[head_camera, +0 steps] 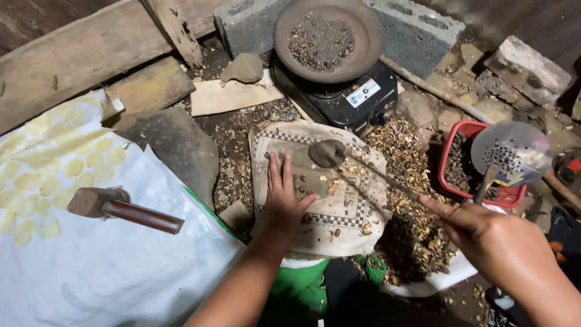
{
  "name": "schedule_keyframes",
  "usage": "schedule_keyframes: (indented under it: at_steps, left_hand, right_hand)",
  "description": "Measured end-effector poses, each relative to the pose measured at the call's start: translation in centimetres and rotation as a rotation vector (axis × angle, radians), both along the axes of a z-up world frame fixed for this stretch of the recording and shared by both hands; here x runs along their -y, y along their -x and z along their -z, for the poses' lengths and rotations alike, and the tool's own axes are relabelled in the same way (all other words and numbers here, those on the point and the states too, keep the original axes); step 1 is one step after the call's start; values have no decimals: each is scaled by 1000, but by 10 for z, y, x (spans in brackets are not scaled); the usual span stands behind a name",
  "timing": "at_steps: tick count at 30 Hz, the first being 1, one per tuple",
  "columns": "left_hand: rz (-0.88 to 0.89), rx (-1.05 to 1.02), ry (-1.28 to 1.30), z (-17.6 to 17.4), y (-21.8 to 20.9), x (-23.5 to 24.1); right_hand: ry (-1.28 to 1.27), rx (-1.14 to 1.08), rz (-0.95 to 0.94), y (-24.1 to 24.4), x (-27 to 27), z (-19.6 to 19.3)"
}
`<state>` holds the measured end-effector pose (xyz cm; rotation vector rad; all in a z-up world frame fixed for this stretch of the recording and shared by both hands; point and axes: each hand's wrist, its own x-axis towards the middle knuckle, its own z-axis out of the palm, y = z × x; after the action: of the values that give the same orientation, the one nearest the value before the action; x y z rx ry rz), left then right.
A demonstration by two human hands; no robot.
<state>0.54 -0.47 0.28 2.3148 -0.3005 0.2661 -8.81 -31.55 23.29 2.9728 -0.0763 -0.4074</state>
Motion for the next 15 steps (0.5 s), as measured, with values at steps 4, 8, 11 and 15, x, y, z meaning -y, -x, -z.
schedule_keyframes:
  at_steps: [4,8,11,15]
  left_hand:
    - [145,63,34,-6,0,-2]
    - [235,159,5,34,-9,-9]
    - [187,230,-12,38,-8,-8]
    - [101,252,-135,28,-6,-6]
  right_hand:
    - [-254,-93,467,-18,3,13]
    - [-691,399,436,24,40,179]
    - [-723,546,537,34,10,199]
    - [-411,459,688,35,-8,161]
